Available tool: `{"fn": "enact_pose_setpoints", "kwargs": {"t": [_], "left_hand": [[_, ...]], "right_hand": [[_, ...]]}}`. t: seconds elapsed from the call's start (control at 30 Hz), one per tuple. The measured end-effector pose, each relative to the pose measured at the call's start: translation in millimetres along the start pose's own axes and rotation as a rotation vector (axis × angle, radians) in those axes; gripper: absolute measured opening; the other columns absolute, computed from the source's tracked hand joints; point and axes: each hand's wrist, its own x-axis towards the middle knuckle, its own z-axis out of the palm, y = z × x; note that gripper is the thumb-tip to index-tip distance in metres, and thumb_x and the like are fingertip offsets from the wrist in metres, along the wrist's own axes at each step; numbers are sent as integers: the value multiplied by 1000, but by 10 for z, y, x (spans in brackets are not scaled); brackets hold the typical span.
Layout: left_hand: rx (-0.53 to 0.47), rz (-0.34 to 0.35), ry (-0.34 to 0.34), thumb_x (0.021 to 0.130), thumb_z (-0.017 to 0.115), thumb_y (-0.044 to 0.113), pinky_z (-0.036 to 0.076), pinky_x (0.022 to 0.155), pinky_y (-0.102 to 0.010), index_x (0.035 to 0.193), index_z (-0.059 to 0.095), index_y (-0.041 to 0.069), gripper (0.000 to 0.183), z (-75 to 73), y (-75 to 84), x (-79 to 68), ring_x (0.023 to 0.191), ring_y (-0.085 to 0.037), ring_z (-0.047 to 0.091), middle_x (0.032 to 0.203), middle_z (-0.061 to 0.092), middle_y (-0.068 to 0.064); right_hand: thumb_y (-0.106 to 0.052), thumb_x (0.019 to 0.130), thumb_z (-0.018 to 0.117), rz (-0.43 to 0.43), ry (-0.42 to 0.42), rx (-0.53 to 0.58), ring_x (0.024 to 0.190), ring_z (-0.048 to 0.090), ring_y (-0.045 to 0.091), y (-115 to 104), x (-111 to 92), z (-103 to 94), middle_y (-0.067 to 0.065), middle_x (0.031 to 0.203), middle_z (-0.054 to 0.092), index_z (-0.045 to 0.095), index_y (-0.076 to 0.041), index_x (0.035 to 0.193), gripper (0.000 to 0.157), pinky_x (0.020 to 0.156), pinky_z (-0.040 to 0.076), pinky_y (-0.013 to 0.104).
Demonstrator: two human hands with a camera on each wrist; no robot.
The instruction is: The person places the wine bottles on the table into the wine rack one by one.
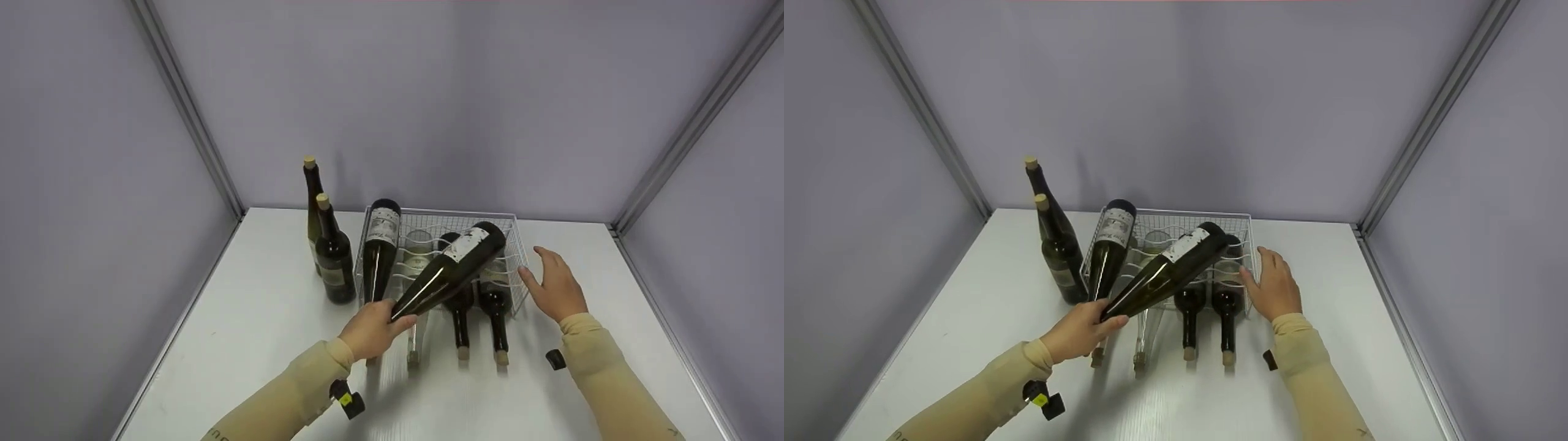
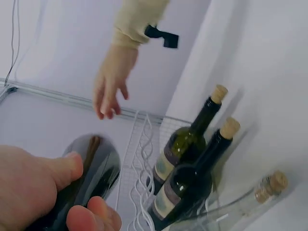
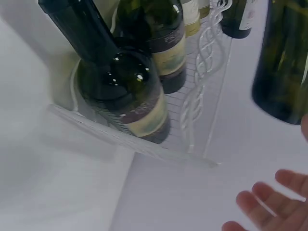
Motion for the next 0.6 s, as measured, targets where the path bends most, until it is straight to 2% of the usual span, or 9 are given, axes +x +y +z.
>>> {"fn": "enact_pose_setpoints", "kwargs": {"t": [0.17, 0.27, 0.4, 0.47, 0.6], "left_hand": [[-255, -119, 9, 95, 55, 48, 37, 39, -26, 90, 54, 8, 40, 42, 45, -2, 42, -11, 44, 61, 48, 1], [-390, -163, 37, 95, 54, 48, 37, 37, -26, 92, 54, 7, 41, 88, 84, 11, 35, -12, 43, 58, 49, 0], [-500, -207, 87, 96, 52, 48, 36, 39, -26, 104, 53, 1, 47, 177, 131, 33, 37, -13, 45, 61, 52, -2], [-556, -246, 110, 96, 51, 50, 33, 35, -25, 108, 52, 0, 51, 227, 153, 41, 39, -13, 45, 64, 52, -4], [-635, -308, 167, 95, 50, 52, 29, 30, -24, 104, 50, 2, 51, 313, 197, 67, 40, -13, 43, 65, 52, -5]], "right_hand": [[-40, 100, 48, 143, -111, -6, 119, 48, 45, 92, 148, 110, 30, 134, 45, 31, 3, 144, 64, 94, 40, 59], [-39, 101, 46, 193, -184, -27, 114, 51, 47, 120, 252, 169, 33, 129, 50, 25, 3, 146, 65, 91, 42, 59], [-38, 101, 41, 226, -287, -68, 112, 52, 51, 144, 351, 266, 38, 125, 51, 14, 7, 148, 70, 90, 42, 61], [-36, 102, 39, 242, -327, -85, 108, 55, 52, 155, 377, 324, 40, 121, 52, 10, 9, 148, 70, 89, 44, 60], [-27, 104, 34, 266, -328, -107, 97, 60, 50, 155, 407, 414, 40, 112, 56, 8, 10, 147, 63, 82, 46, 59]]}}
